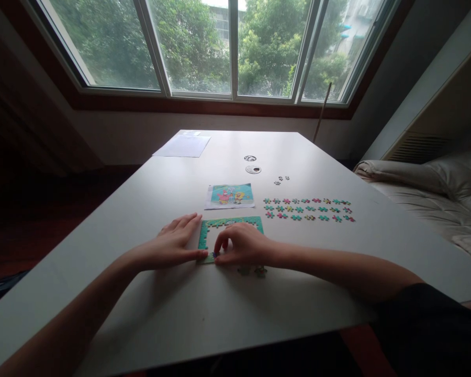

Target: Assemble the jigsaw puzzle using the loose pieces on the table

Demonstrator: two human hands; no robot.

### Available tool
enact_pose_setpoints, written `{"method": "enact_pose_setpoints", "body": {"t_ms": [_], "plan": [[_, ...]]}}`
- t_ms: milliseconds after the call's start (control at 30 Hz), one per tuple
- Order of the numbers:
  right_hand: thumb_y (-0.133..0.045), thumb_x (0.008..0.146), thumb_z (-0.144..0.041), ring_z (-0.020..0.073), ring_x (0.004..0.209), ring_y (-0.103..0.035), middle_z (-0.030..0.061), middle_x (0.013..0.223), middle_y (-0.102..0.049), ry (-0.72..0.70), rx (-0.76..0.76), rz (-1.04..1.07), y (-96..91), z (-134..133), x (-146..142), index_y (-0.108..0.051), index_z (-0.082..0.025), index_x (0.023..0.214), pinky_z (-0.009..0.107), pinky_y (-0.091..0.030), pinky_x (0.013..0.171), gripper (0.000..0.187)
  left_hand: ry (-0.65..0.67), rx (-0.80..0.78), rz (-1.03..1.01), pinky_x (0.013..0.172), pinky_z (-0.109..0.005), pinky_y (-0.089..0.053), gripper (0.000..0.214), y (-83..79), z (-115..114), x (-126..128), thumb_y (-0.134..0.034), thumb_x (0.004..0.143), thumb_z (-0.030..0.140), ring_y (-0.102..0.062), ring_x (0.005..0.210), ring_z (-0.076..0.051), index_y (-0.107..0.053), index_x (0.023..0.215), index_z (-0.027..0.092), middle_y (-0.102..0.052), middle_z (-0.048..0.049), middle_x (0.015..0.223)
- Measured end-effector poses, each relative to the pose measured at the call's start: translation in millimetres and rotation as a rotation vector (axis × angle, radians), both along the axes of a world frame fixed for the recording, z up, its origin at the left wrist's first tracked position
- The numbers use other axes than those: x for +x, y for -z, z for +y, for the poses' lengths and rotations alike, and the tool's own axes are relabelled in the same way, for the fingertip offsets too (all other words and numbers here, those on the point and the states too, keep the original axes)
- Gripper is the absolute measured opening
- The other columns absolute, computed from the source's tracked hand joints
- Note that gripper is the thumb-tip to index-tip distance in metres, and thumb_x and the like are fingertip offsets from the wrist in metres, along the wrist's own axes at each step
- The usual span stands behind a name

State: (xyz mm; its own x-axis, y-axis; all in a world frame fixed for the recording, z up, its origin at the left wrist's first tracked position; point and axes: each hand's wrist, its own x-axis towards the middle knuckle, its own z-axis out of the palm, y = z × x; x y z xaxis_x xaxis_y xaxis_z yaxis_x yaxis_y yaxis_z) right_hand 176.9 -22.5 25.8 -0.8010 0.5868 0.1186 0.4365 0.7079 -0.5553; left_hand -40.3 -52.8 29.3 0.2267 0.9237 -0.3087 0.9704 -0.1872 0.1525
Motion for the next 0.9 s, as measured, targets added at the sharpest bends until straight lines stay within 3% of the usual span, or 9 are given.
{"method": "enact_pose_setpoints", "body": {"t_ms": [200,400,567,733,900], "plan": [[-0.070,0.071,-0.030,0.0135,0.074,-0.058,0.0007,0.078,-0.065,-0.065,0.020,0.008,-1.8,2,6,-0.072,-0.021,0.085,0.023,-0.039,0.067,0.016,0.007,0.005,0.003,0.112,-0.044,-0.014,0.103,2.9,0,-3,-0.039,0.074,0.075,-0.006,0.140,-0.033,-0.011,0.147,0.008,-0.010,-0.0144,0.154],[-0.064,0.079,-0.022,0.0118,0.071,-0.058,0.0035,0.080,-0.066,-0.059,0.042,0.052,-4.5,2,42,-0.071,-0.017,0.084,0.023,-0.042,0.069,0.010,0.016,0.002,-0.014,0.112,-0.045,-0.015,0.104,7.4,3,-8,-0.039,0.073,0.075,-0.007,0.140,-0.034,-0.010,0.147,0.008,-0.012,-0.0149,0.154],[-0.068,0.076,-0.025,0.0132,0.070,-0.058,0.0048,0.078,-0.066,-0.022,0.037,-0.040,-9.9,-7,66,-0.071,-0.016,0.081,0.024,-0.043,0.066,0.011,0.004,-0.007,-0.019,0.112,-0.044,-0.015,0.102,7.8,6,-11,-0.039,0.074,0.074,-0.007,0.140,-0.033,-0.011,0.147,0.008,-0.011,-0.0140,0.154],[-0.074,0.070,-0.031,0.0179,0.080,-0.060,0.0059,0.085,-0.067,-0.042,0.059,-0.128,-9.0,-15,71,-0.072,-0.018,0.087,0.028,-0.044,0.074,0.022,0.011,-0.011,-0.011,0.112,-0.045,-0.014,0.102,6.5,7,-12,-0.037,0.075,0.074,-0.007,0.140,-0.033,-0.011,0.147,0.007,-0.012,-0.0142,0.154],[-0.071,0.072,-0.026,0.0164,0.079,-0.060,0.0048,0.083,-0.067,-0.028,0.053,-0.135,-5.7,-16,69,-0.072,-0.018,0.084,0.026,-0.044,0.073,0.014,0.006,-0.015,-0.007,0.113,-0.044,-0.014,0.102,5.9,8,-12,-0.036,0.075,0.074,-0.006,0.140,-0.032,-0.010,0.147,0.007,-0.011,-0.0139,0.154]]}}
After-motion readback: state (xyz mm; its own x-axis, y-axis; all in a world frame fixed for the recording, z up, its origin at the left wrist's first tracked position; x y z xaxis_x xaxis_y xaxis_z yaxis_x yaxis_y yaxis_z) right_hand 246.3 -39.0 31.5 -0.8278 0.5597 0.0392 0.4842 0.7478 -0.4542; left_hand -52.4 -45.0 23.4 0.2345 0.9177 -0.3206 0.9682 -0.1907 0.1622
